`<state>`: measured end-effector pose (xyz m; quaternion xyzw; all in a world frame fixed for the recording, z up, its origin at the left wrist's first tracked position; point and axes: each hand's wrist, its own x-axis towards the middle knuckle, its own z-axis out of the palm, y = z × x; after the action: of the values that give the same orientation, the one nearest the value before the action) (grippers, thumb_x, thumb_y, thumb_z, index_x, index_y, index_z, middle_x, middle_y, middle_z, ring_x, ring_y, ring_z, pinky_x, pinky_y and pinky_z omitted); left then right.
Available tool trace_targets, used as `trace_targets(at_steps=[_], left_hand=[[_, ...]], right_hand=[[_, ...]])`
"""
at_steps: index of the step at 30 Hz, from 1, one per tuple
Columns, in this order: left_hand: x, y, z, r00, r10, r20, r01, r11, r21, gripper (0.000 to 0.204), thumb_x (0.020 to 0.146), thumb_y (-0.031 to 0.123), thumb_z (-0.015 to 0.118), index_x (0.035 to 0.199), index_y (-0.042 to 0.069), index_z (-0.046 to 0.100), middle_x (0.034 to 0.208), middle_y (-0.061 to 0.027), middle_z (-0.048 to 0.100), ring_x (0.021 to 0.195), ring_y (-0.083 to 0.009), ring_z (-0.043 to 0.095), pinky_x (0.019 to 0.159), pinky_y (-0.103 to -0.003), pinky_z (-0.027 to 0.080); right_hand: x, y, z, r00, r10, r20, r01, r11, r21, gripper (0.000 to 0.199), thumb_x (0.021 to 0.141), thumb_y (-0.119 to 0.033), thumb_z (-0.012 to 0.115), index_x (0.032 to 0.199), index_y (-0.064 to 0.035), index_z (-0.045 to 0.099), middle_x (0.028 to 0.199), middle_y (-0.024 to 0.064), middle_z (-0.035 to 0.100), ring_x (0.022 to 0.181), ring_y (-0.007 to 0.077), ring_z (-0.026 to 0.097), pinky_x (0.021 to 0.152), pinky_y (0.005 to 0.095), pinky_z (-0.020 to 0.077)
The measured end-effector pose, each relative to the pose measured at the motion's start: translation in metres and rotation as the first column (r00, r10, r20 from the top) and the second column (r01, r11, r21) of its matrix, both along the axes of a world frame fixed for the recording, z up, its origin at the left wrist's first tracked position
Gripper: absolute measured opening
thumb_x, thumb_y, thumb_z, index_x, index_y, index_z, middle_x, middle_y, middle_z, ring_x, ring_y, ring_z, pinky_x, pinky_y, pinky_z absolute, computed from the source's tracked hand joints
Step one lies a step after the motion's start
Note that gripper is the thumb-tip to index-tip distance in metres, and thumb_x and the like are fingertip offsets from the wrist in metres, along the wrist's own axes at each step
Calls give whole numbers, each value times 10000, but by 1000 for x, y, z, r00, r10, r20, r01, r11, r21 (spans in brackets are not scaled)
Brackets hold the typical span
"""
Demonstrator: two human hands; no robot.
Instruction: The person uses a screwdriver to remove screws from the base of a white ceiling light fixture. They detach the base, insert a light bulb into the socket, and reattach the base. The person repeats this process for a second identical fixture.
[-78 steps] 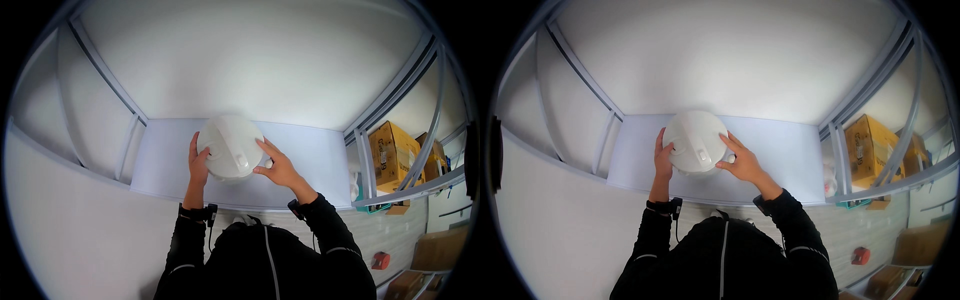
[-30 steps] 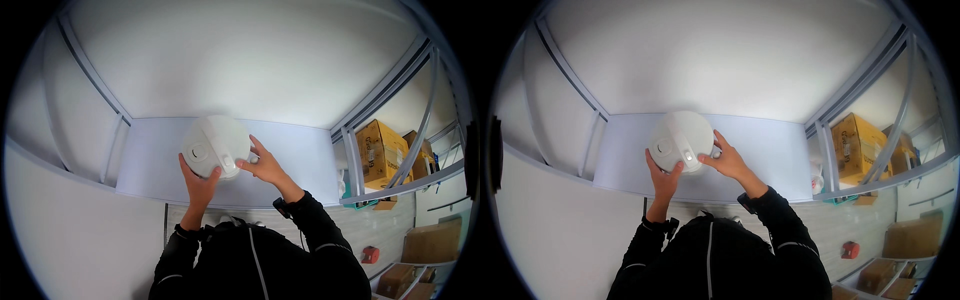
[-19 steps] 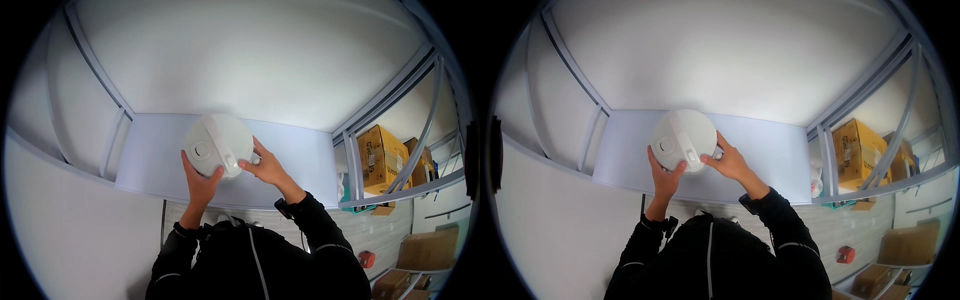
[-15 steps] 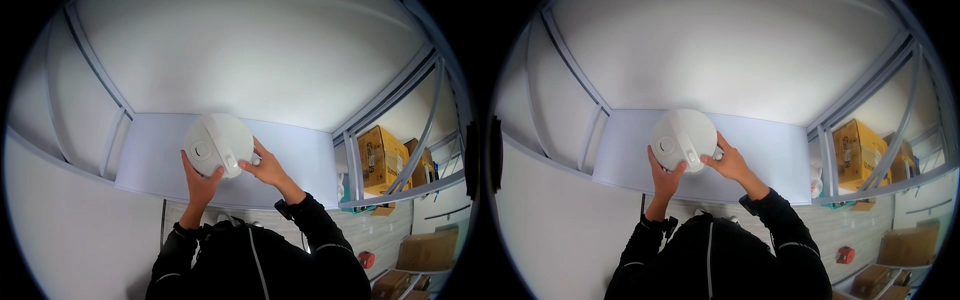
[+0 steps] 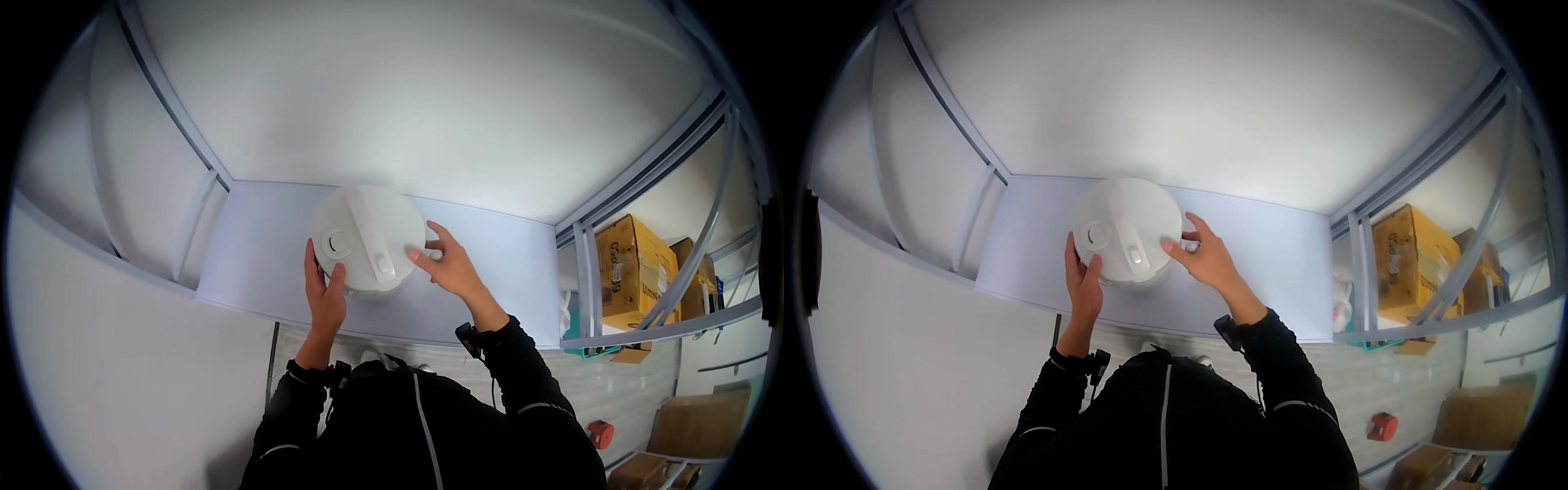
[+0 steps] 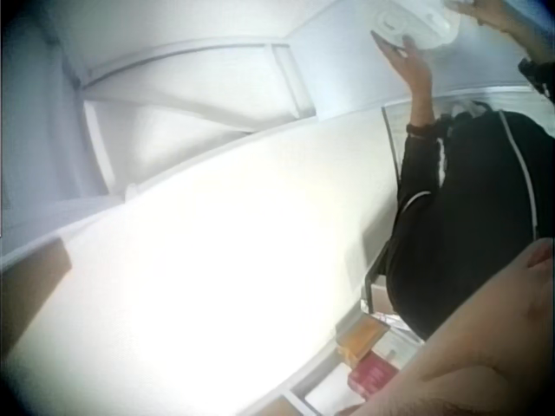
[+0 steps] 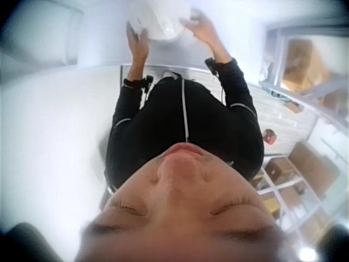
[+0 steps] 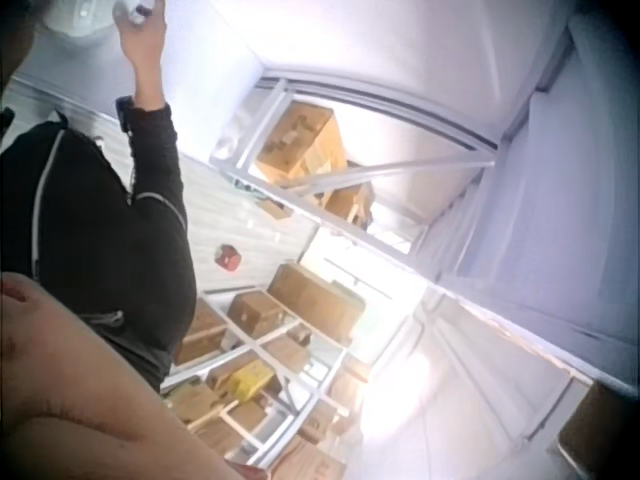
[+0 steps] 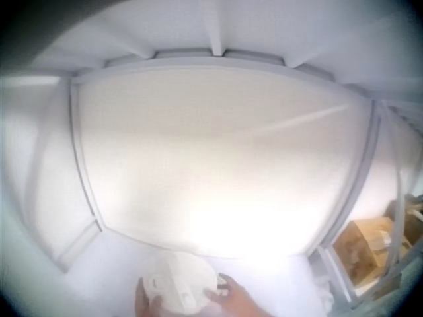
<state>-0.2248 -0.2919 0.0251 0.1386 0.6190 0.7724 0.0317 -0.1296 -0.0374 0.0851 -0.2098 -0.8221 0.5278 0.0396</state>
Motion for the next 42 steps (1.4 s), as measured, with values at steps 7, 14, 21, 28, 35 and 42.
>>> trace_targets(at_steps=[7, 14, 21, 28, 35, 42], left_hand=[[-37, -15, 8, 980, -194, 42, 194, 981, -11, 759, 1033, -8, 578, 1714, -22, 244, 1679, -190, 433, 1540, -285, 438, 1284, -426, 348], [-59, -14, 19, 934, -336, 124, 339, 941, -9, 765, 1006, 13, 570, 1716, 7, 284, 1651, -157, 482, 1527, -269, 458, 1280, -417, 365], [-72, -8, 11, 990, -46, -134, -14, 910, -414, 670, 942, 28, 613, 1604, 8, 512, 1603, -215, 562, 1519, -350, 510, 1263, -444, 389], [24, 21, 132, 764, -264, -589, 42, 931, -362, 619, 876, 13, 695, 1486, -2, 597, 1556, -248, 596, 1468, -409, 564, 1232, -488, 426], [94, 65, 142, 753, -443, -486, 241, 873, -423, 519, 918, 158, 799, 1397, 39, 637, 1308, -195, 711, 1153, -406, 719, 965, -429, 583], [102, 30, 113, 794, -190, -578, -194, 821, -537, 236, 867, 129, 844, 1055, 66, 717, 906, -113, 718, 786, -326, 725, 683, -397, 564]], right_hand=[[4, -13, 20, 999, 18, 51, -25, 991, 135, 1017, 818, -662, 884, 1550, -51, 532, 1243, 227, 755, 1034, 317, 753, 918, 411, 592], [23, 3, 15, 1000, -10, -8, 11, 990, 142, 816, 859, -408, 912, 1497, -69, 535, 1061, 134, 722, 912, 238, 690, 810, 362, 569], [59, 19, 56, 893, -31, -450, 97, 988, 124, 534, 946, 76, 666, 1434, -89, 528, 1182, 68, 583, 949, 148, 586, 819, 300, 524], [80, -5, 87, 575, 13, -818, -191, 974, -119, 454, 999, 63, 713, 1378, -29, 480, 1321, 169, 635, 1260, 282, 660, 1079, 437, 561], [87, -19, 77, 533, 228, -815, -482, 873, -71, 499, 983, -6, 789, 1377, -55, 486, 1457, 252, 627, 1366, 331, 635, 1131, 467, 535], [95, 13, 79, 697, 397, -597, -317, 918, 240, 629, 910, -142, 847, 1457, -58, 547, 1476, 179, 644, 1382, 340, 606, 1154, 489, 482]])
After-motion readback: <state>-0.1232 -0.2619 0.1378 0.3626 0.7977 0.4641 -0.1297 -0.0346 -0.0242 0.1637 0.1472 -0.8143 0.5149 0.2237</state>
